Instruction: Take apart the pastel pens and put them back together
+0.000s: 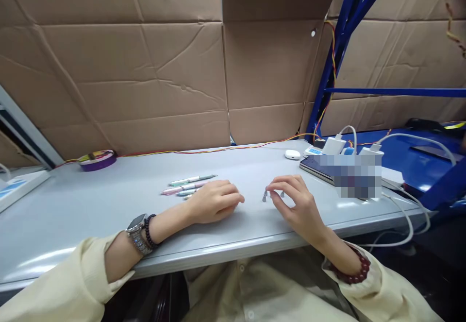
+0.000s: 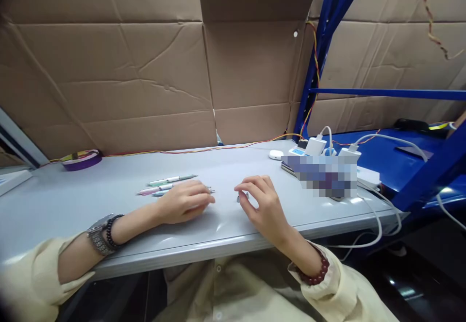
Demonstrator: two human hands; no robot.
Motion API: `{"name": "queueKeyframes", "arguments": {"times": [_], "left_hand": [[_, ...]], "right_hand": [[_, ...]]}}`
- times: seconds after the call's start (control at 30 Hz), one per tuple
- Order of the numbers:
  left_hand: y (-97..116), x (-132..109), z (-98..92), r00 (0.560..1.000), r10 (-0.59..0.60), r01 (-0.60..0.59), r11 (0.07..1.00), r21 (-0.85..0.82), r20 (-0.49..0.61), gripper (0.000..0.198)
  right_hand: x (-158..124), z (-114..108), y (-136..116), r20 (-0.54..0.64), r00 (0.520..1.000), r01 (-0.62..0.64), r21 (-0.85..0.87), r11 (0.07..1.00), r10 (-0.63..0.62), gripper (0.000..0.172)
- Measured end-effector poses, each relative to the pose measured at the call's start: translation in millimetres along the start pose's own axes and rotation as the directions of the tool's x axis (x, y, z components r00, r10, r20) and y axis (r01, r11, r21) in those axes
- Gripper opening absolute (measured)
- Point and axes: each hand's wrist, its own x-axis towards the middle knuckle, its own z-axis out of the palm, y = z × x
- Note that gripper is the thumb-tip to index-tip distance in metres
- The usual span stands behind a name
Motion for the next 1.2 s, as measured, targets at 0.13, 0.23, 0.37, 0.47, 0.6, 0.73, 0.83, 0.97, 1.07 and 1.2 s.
{"name": "queueKeyframes", "arguments": {"times": [0.13, 0.23, 0.37, 0.47, 0.6, 0.73, 0.83, 0.97, 1.07, 1.2], "left_hand": [[-1, 1, 4.8, 0.999, 0.024, -0.026, 0.999, 0.036, 0.043, 0.023], [-4, 1, 0.9, 0.998, -0.06, 0.059, 0.998, 0.012, 0.034, 0.022], [-8, 0, -2.8, 0.952, -0.305, 0.306, 0.95, 0.055, -0.028, 0.018], [-11, -2, -0.5, 0.918, -0.394, 0.397, 0.915, 0.079, -0.051, 0.016], [-13, -4, 5.4, 0.916, -0.4, 0.4, 0.911, 0.106, -0.02, 0.015], [-15, -7, 9.7, 0.916, -0.4, 0.393, 0.905, 0.163, 0.014, 0.018], [-17, -9, 11.4, 0.913, -0.404, 0.387, 0.901, 0.196, 0.057, 0.019], [-17, -8, 11.9, 0.916, -0.392, 0.37, 0.908, 0.199, 0.086, 0.018], [-17, -7, 11.8, 0.921, -0.379, 0.356, 0.912, 0.205, 0.086, 0.019], [-15, -6, 11.7, 0.93, -0.358, 0.336, 0.92, 0.201, 0.084, 0.017]], "right_hand": [[0, 0, 0, 0.027, 1.0, -0.009, 0.032, 0.999, 0.008, 0.013], [0, 0, -1, 0.017, 1.0, -0.02, 0.039, 0.999, 0.019, 0.014], [-1, 0, -1, 0.002, 0.999, -0.054, 0.051, 0.997, 0.054, 0.014], [-1, 0, 0, 0.018, 0.998, -0.067, 0.059, 0.996, 0.066, 0.014], [-2, 0, 0, 0.028, 0.996, -0.085, 0.083, 0.993, 0.083, 0.017], [-3, 0, 1, 0.029, 0.995, -0.099, 0.094, 0.991, 0.097, 0.02], [-4, 1, 1, 0.032, 0.994, -0.106, 0.095, 0.99, 0.104, 0.02], [-3, 0, 1, 0.032, 0.994, -0.109, 0.093, 0.99, 0.107, 0.019], [-2, 0, 0, 0.029, 0.993, -0.113, 0.099, 0.989, 0.111, 0.018], [-2, 0, 1, 0.038, 0.993, -0.116, 0.098, 0.988, 0.112, 0.017]]}}
